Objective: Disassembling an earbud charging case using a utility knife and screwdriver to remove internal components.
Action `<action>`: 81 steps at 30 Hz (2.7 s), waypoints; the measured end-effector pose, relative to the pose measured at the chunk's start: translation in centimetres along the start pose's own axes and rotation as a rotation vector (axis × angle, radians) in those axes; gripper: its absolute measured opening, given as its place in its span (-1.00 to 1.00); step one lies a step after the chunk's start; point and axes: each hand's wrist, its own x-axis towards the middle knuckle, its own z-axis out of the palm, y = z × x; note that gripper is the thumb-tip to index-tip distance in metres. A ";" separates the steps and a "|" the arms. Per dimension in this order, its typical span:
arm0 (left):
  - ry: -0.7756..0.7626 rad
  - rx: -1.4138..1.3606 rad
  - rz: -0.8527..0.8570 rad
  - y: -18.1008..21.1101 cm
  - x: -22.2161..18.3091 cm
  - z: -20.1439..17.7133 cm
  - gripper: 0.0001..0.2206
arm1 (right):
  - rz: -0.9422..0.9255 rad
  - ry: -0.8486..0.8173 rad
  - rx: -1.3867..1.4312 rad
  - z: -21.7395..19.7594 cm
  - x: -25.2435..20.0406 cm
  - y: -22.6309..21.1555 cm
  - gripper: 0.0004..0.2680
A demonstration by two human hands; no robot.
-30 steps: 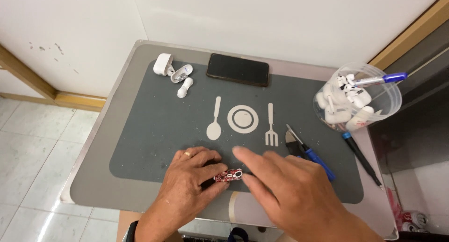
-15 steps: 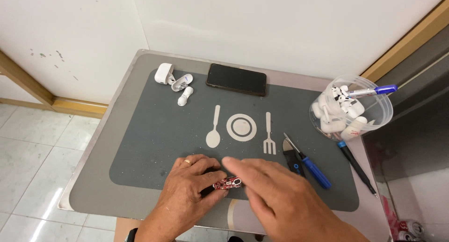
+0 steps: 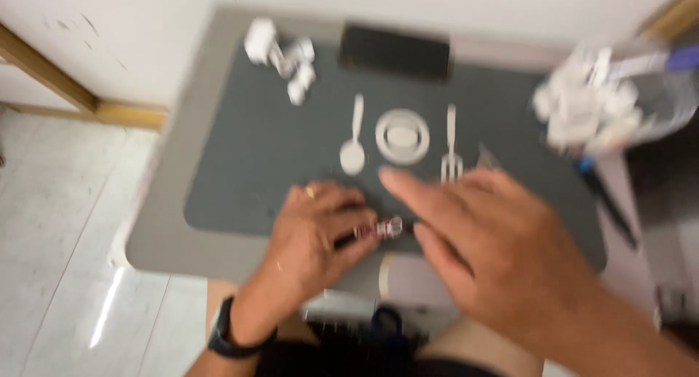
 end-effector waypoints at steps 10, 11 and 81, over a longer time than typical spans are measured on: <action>-0.096 0.011 -0.061 0.1 -0.7 0.2 -0.79 | -0.052 -0.020 -0.062 -0.2 -0.6 0.2 -0.70; -0.094 0.011 -0.061 0.1 -0.7 0.3 -0.81 | -0.004 0.006 -0.119 0.2 -1.1 0.6 -0.82; -0.086 -0.022 -0.068 1.0 0.0 -0.7 -0.88 | 0.092 -0.035 -0.062 -1.2 -0.4 -0.9 -0.66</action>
